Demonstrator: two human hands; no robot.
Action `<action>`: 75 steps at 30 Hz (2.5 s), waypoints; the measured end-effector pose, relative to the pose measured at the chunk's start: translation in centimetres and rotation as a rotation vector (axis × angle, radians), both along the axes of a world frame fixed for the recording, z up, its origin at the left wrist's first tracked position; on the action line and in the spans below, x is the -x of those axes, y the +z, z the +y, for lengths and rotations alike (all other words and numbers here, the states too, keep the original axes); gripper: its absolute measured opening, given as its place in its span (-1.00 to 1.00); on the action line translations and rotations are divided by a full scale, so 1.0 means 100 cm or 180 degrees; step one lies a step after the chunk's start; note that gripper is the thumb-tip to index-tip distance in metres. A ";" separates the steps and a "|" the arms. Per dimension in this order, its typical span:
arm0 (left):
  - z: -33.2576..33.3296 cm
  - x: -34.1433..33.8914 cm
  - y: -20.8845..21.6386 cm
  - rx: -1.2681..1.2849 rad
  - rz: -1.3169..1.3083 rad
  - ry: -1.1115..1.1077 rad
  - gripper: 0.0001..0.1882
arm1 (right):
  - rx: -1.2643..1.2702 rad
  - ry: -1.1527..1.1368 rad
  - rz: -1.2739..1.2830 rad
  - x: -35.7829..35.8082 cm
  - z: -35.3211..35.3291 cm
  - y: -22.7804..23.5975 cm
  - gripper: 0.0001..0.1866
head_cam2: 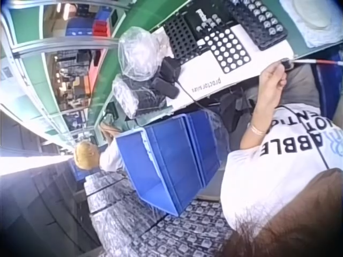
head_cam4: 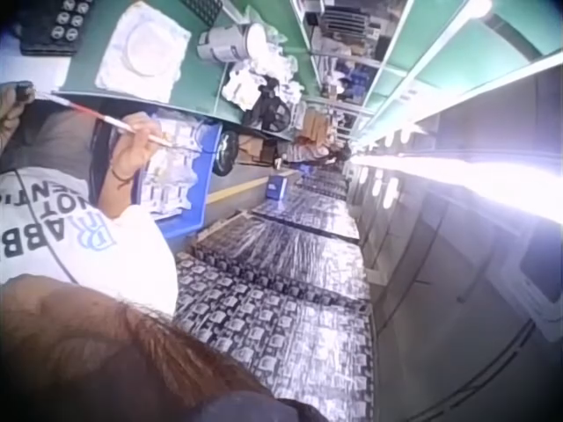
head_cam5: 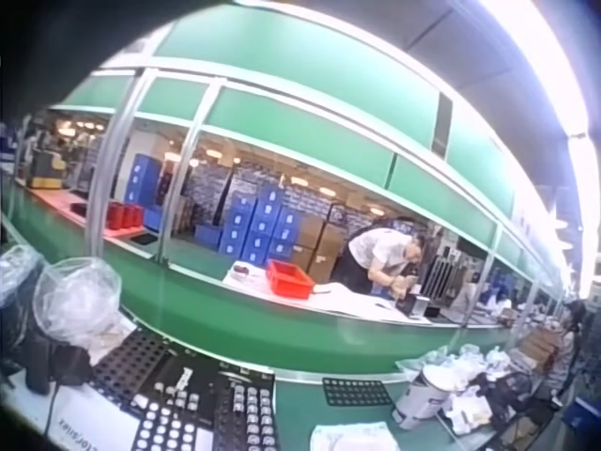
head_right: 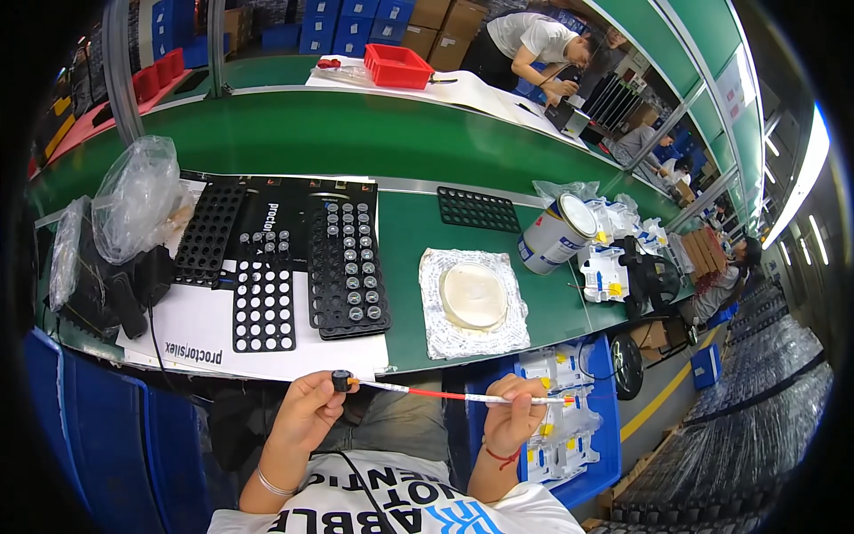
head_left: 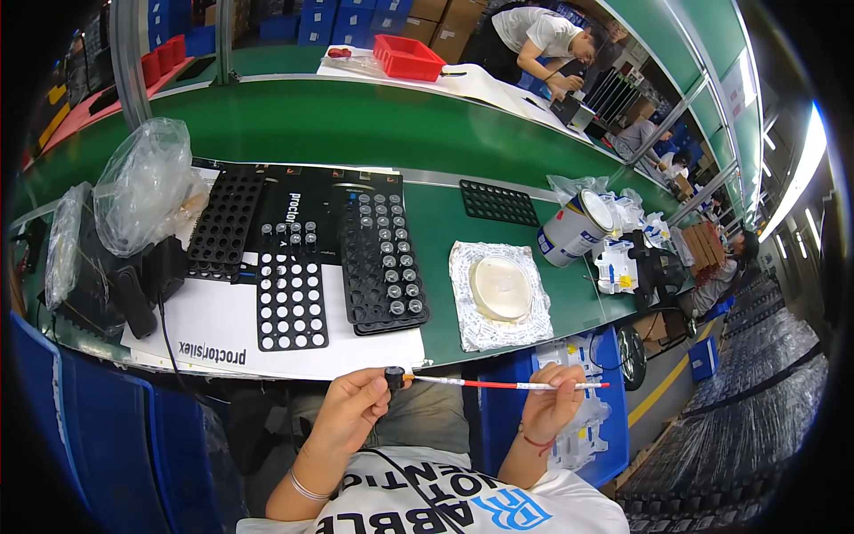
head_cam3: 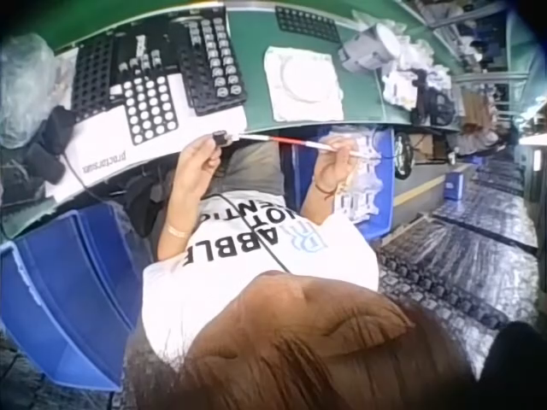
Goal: Apply a substance to small black circular components using a brush and organize them in a specialized tray on an assembly line.
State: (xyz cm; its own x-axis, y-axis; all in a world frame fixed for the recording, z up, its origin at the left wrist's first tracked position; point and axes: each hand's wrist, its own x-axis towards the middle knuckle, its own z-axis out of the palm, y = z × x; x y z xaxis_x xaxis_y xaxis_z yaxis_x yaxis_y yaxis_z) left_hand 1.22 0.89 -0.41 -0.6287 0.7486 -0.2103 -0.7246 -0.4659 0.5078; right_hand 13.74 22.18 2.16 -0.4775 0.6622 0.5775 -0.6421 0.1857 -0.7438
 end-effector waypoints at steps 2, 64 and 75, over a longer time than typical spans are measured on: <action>0.001 0.001 -0.002 -0.0020 0.0019 -0.0007 -0.74 | -0.0021 -0.0038 0.0016 0.000 0.002 0.000 -0.76; -0.028 0.172 -0.008 0.4546 0.3538 0.2000 -0.79 | 0.0804 -0.0306 0.0419 0.000 0.012 -0.004 -0.77; -0.021 0.185 -0.011 0.4679 0.3928 0.2138 -0.80 | 0.0821 -0.0216 0.0429 -0.002 0.014 -0.009 -0.78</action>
State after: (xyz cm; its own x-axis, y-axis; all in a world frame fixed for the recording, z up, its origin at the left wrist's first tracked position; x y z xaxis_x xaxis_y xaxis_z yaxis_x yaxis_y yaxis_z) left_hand -17.32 -1.25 -1.48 -0.9325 0.0806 0.3520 0.3093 0.6811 0.6636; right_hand 13.90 23.60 1.23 -0.3575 0.8231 0.4413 -0.7308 0.0476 -0.6809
